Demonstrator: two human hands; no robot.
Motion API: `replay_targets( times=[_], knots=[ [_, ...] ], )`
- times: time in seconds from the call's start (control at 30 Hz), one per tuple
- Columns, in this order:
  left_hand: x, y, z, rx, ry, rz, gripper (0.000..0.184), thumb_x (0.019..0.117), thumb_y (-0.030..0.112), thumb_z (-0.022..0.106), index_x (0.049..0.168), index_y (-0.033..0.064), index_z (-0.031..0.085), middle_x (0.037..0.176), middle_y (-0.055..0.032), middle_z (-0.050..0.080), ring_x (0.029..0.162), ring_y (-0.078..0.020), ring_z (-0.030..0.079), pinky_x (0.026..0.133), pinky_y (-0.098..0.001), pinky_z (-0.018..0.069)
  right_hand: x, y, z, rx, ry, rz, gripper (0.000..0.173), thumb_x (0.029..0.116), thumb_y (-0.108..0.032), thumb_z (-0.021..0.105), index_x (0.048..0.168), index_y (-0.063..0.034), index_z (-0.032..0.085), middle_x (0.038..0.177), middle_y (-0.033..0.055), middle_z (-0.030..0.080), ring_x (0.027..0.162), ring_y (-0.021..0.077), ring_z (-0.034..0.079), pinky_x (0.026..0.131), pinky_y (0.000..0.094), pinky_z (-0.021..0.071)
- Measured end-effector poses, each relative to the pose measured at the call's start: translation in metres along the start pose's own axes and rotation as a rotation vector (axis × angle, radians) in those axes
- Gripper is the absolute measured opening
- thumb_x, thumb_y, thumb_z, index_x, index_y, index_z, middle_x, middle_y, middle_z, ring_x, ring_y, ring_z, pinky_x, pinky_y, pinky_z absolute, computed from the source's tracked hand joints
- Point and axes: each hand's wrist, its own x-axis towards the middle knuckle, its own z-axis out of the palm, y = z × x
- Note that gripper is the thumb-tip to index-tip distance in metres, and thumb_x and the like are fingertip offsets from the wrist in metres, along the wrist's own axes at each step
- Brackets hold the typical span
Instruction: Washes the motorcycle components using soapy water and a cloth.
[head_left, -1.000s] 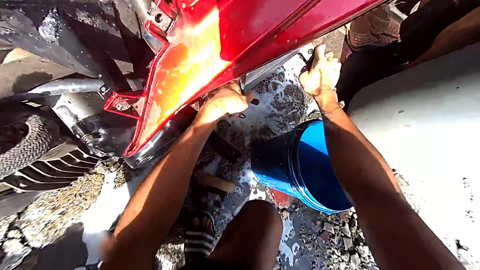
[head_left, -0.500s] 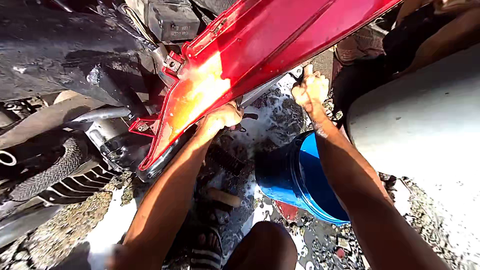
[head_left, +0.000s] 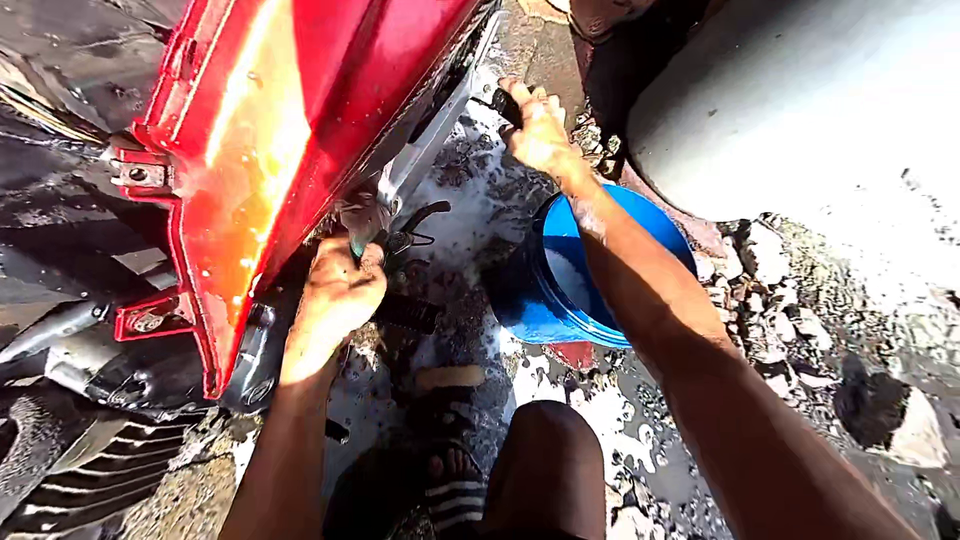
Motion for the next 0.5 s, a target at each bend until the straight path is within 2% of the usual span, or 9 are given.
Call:
replay_targets(
  times=[0.03, 0.07, 0.13, 0.2, 0.27, 0.33, 0.37, 0.43, 0.5],
  knots=[
    [-0.011, 0.007, 0.0, -0.06, -0.004, 0.03, 0.026, 0.1054, 0.024, 0.048, 0.096, 0.0039, 0.062, 0.071, -0.0099, 0.055, 0.056, -0.0204, 0.052, 0.051, -0.041, 0.0439, -0.035, -0.001, 0.001, 0.095, 0.081, -0.029, 0.054, 0.0911, -0.01, 0.058, 0.145, -0.0141, 0.057, 0.141, 0.0232, 0.052, 0.133, 0.0422, 0.046, 0.107, 0.0613, 0.0364],
    [-0.017, 0.019, 0.002, -0.093, -0.034, 0.052, 0.023, 0.1028, 0.022, 0.05, 0.093, 0.0049, 0.062, 0.068, -0.0064, 0.053, 0.054, -0.0173, 0.051, 0.051, -0.0387, 0.0443, -0.073, -0.004, 0.001, 0.205, 0.158, -0.061, 0.041, 0.0934, -0.007, 0.053, 0.133, -0.0063, 0.064, 0.131, 0.0213, 0.06, 0.125, 0.0358, 0.055, 0.104, 0.054, 0.0428],
    [-0.025, 0.054, 0.013, -0.057, -0.156, 0.097, 0.018, 0.1019, 0.019, 0.057, 0.101, 0.0016, 0.063, 0.075, -0.0119, 0.06, 0.067, -0.0256, 0.061, 0.062, -0.0483, 0.0514, -0.153, -0.01, 0.002, 0.543, 0.168, -0.049, 0.033, 0.1034, -0.008, 0.04, 0.121, 0.0007, 0.066, 0.113, 0.0121, 0.069, 0.101, 0.0159, 0.068, 0.09, 0.0347, 0.0567],
    [-0.034, 0.089, 0.034, 0.056, -0.285, 0.271, 0.017, 0.0974, 0.019, 0.065, 0.101, 0.0031, 0.067, 0.081, -0.0138, 0.067, 0.078, -0.0309, 0.068, 0.067, -0.0521, 0.0543, -0.212, -0.013, -0.007, 1.068, -0.01, 0.092, 0.048, 0.1121, -0.031, 0.023, 0.123, -0.005, 0.062, 0.113, 0.0047, 0.07, 0.098, 0.013, 0.071, 0.088, 0.0331, 0.0605],
    [-0.048, 0.125, 0.05, 0.174, -0.493, 0.482, 0.018, 0.0978, 0.021, 0.065, 0.107, 0.0064, 0.071, 0.091, -0.0126, 0.071, 0.089, -0.0312, 0.07, 0.072, -0.0502, 0.0531, -0.241, -0.009, -0.021, 1.493, -0.014, 0.158, 0.048, 0.1074, -0.055, 0.033, 0.121, -0.022, 0.065, 0.11, -0.0045, 0.073, 0.101, 0.0081, 0.07, 0.087, 0.0323, 0.0602],
    [-0.057, 0.152, 0.06, 0.217, -0.737, 0.628, 0.029, 0.102, 0.015, 0.056, 0.128, 0.0057, 0.065, 0.113, -0.0163, 0.07, 0.109, -0.0332, 0.065, 0.091, -0.0526, 0.0477, -0.25, 0.011, -0.037, 1.698, 0.073, 0.103, 0.042, 0.104, -0.054, 0.046, 0.122, -0.0224, 0.068, 0.112, -0.0026, 0.073, 0.106, 0.0088, 0.069, 0.092, 0.0341, 0.0588],
    [-0.058, 0.16, 0.06, 0.237, -0.808, 0.696, 0.036, 0.1025, 0.014, 0.055, 0.137, 0.0056, 0.059, 0.119, -0.0193, 0.068, 0.116, -0.0358, 0.063, 0.099, -0.056, 0.0436, -0.252, 0.024, -0.043, 1.69, 0.135, 0.121, 0.036, 0.1038, -0.047, 0.052, 0.119, -0.0195, 0.07, 0.108, -0.0012, 0.074, 0.102, 0.0093, 0.07, 0.09, 0.0333, 0.0594],
    [-0.058, 0.163, 0.04, 0.328, -0.783, 0.792, 0.053, 0.1013, 0.018, 0.058, 0.153, 0.0166, 0.048, 0.118, -0.0165, 0.068, 0.116, -0.0344, 0.062, 0.102, -0.0556, 0.0418, -0.244, 0.037, -0.057, 1.416, 0.316, 0.289, 0.023, 0.1074, -0.022, 0.044, 0.104, -0.0155, 0.066, 0.088, -0.0039, 0.074, 0.08, 0.0048, 0.071, 0.073, 0.0253, 0.0614],
    [-0.06, 0.139, 0.008, 0.342, -0.295, 0.934, 0.045, 0.0973, 0.02, 0.062, 0.142, 0.0183, 0.062, 0.089, -0.0093, 0.072, 0.092, -0.0294, 0.067, 0.086, -0.0478, 0.047, -0.226, 0.059, -0.068, 0.982, 0.33, 0.405, 0.014, 0.1039, -0.006, 0.045, 0.104, -0.0116, 0.059, 0.082, -0.0086, 0.07, 0.074, -0.0009, 0.068, 0.07, 0.0193, 0.0593]
  ],
)
